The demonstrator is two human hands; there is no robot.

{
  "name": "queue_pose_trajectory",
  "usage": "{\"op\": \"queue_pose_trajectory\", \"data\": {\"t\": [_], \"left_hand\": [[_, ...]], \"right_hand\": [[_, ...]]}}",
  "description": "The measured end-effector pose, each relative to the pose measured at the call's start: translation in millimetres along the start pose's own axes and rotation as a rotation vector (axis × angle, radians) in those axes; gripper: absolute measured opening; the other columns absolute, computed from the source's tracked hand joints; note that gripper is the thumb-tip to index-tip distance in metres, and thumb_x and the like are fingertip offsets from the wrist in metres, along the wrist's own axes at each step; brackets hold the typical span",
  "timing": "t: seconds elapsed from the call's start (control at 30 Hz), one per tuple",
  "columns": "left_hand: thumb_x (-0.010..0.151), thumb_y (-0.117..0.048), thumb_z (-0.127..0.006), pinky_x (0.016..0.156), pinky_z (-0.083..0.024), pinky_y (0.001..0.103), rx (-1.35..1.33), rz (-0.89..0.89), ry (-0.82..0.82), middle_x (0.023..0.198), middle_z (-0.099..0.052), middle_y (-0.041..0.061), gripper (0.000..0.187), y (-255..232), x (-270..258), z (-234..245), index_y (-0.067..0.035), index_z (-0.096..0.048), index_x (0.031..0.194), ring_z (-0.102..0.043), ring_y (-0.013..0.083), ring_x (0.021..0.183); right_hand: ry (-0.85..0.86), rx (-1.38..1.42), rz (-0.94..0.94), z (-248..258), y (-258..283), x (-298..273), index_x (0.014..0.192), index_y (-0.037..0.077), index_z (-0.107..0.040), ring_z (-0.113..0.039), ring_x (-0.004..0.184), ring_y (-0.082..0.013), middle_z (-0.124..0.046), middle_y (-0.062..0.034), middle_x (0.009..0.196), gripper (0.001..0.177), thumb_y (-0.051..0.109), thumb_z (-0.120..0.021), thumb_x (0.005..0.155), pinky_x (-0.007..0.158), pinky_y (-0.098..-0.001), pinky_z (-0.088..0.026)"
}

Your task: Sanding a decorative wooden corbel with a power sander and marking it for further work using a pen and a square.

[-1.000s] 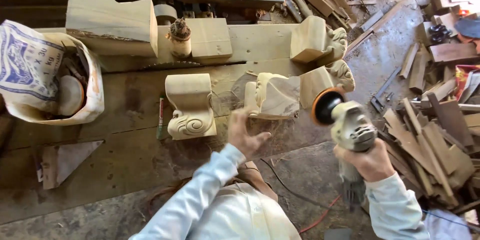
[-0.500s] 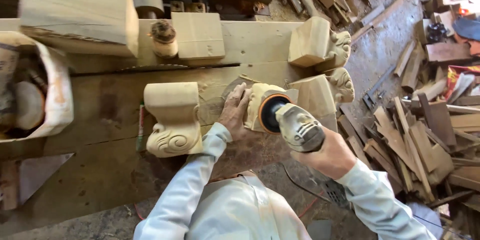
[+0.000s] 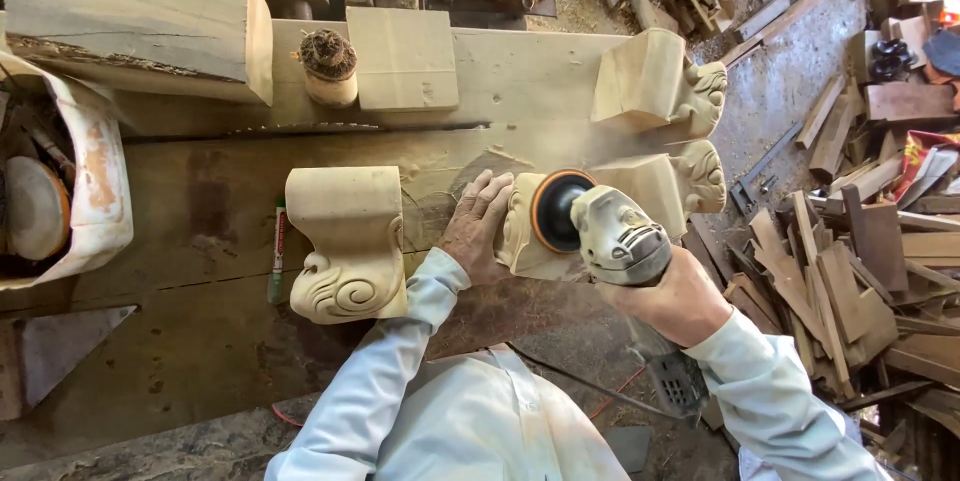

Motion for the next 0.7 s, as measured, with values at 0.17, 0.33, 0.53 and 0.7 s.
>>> {"op": "queue_pose_trajectory", "data": {"t": [0.17,0.33,0.53,0.7], "left_hand": [[0.042,-0.052,-0.091,0.124,-0.027,0.055,0.0,0.0,-0.029,0.156,-0.043,0.011,0.128,10,-3,-7,-0.009,-0.043,0.153,-0.032,0.0443,0.15],[0.043,-0.045,-0.09,0.124,-0.027,0.055,0.001,0.003,-0.019,0.154,-0.045,0.012,0.123,5,-1,-1,-0.008,-0.044,0.152,-0.034,0.0446,0.149],[0.042,-0.043,-0.088,0.125,-0.025,0.053,-0.001,0.002,-0.036,0.156,-0.044,0.01,0.124,9,-4,-5,-0.009,-0.044,0.153,-0.032,0.0438,0.15],[0.038,-0.042,-0.086,0.123,-0.029,0.057,0.021,0.014,0.002,0.156,-0.043,0.011,0.126,-6,3,8,-0.008,-0.043,0.152,-0.033,0.0453,0.148]], "right_hand": [[-0.032,0.048,0.047,8,1,10,0.09,-0.001,-0.078,-0.067,0.081,-0.0223,-0.075,-0.0163,0.079,0.037,0.008,-0.09,0.056,0.073,-0.0465,-0.057],[0.027,-0.121,-0.02,-2,-3,8,0.094,0.004,-0.08,-0.077,0.086,-0.0302,-0.079,-0.0184,0.084,0.044,0.016,-0.09,0.053,0.081,-0.0498,-0.057],[-0.006,-0.022,0.026,2,-2,-4,0.094,0.002,-0.081,-0.07,0.087,-0.0244,-0.079,-0.0152,0.086,0.046,0.009,-0.092,0.05,0.08,-0.0493,-0.058],[0.047,-0.16,-0.104,-14,-18,-27,0.097,0.006,-0.081,-0.079,0.085,-0.0273,-0.081,-0.0156,0.085,0.051,0.015,-0.094,0.048,0.081,-0.0462,-0.059]]}}
Point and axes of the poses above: each hand's wrist, its own x-axis towards the middle knuckle, its own z-axis out of the back of the hand, y = z × x, the point moved 6 cm from there along x, towards the middle knuckle
